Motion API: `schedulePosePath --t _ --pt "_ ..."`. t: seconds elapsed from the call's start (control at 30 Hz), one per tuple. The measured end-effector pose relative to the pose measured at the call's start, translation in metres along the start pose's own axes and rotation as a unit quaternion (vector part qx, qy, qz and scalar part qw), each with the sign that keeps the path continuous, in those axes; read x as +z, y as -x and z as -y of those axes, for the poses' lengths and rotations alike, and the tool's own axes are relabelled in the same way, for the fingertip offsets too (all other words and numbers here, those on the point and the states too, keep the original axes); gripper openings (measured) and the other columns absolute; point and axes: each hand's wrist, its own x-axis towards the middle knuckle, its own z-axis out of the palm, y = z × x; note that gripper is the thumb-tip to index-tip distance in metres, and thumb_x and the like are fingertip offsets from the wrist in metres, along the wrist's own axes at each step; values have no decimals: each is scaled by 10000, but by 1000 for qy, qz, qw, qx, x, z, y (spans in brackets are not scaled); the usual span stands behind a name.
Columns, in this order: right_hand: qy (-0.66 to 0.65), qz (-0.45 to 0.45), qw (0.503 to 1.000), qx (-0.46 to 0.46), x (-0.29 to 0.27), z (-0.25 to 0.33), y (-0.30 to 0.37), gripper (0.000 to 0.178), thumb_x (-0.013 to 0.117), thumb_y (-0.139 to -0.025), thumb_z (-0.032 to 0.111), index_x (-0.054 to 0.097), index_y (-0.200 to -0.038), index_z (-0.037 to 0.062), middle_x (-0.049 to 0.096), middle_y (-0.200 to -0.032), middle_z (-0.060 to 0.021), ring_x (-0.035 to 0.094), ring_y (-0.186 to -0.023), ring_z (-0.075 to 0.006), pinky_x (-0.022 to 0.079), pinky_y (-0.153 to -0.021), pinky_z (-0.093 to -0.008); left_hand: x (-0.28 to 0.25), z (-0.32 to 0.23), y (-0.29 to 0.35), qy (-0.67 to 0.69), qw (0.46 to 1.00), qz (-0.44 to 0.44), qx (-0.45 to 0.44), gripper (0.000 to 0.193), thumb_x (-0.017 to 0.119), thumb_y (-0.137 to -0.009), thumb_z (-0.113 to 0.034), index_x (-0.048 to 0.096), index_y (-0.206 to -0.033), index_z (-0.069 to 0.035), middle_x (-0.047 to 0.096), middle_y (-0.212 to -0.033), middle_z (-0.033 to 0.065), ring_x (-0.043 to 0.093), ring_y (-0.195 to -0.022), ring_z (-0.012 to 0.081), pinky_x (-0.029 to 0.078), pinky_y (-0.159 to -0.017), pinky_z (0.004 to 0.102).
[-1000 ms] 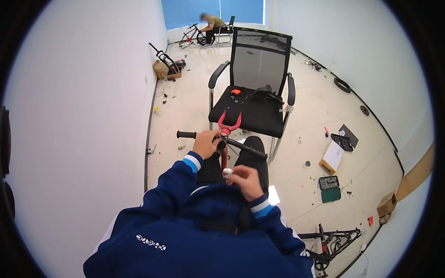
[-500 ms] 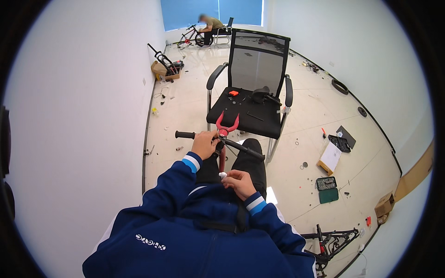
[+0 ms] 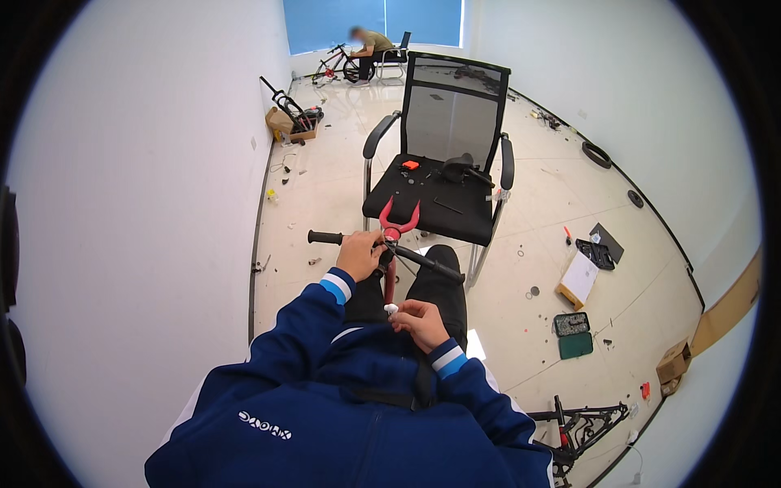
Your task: The person assembles a bicycle handlebar by inserting and tightening bolts, attaching a stem, and securing components with an Allen key. The person also handles small parts and tools on a nearby chair.
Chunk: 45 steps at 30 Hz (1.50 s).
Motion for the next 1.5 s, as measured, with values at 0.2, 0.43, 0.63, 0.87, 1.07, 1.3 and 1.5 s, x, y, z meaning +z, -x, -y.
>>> schedulePosePath --t 0.2,0.43,0.63,0.87,1.07,1.3,1.5 --pt "5 -4 1000 1 1 0 0 153 682 -811 -18 645 -955 -54 685 -845 -122 645 -713 -157 505 -651 -241 4 4 0 -10 1000 6 -2 118 634 -864 -224 601 -925 -128 662 -844 59 610 -902 291 401 -788 458" --pt "4 0 1000 -3 -1 0 1 164 677 -810 -23 640 -967 -56 685 -852 -127 648 -716 -164 509 -651 -246 3 1 0 -6 1000 -2 2 116 651 -846 -191 601 -910 -109 669 -849 73 613 -893 312 417 -787 457" --pt "2 -1 1000 -1 0 0 1 161 676 -811 -25 638 -964 -56 685 -857 -128 649 -720 -166 512 -652 -248 4 2 0 0 1000 -7 2 117 652 -846 -196 602 -908 -111 672 -852 68 613 -893 311 415 -791 457" --pt "7 0 1000 -1 -1 -1 1 152 677 -812 -24 639 -957 -51 686 -852 -126 649 -719 -161 508 -650 -239 3 1 1 -7 1000 4 -2 115 630 -870 -226 598 -926 -131 661 -847 53 606 -909 288 397 -795 453" --pt "7 -4 1000 1 0 0 1 156 680 -813 -22 637 -960 -50 687 -855 -125 649 -719 -157 508 -649 -239 6 3 1 -6 1000 0 -2 112 631 -867 -220 602 -927 -131 661 -840 53 609 -901 284 398 -793 449" --pt "9 -4 1000 3 -1 0 1 145 684 -819 -15 639 -954 -44 686 -852 -123 651 -723 -158 510 -650 -241 4 1 1 -6 1000 -3 -1 119 647 -853 -208 602 -923 -123 668 -846 56 612 -899 291 404 -788 451" --pt "9 -3 1000 3 -1 -1 1 140 684 -821 -13 640 -950 -43 686 -848 -121 650 -719 -158 509 -648 -241 3 1 1 -2 1000 0 -1 129 655 -844 -189 594 -926 -111 674 -860 71 615 -898 310 412 -791 458"
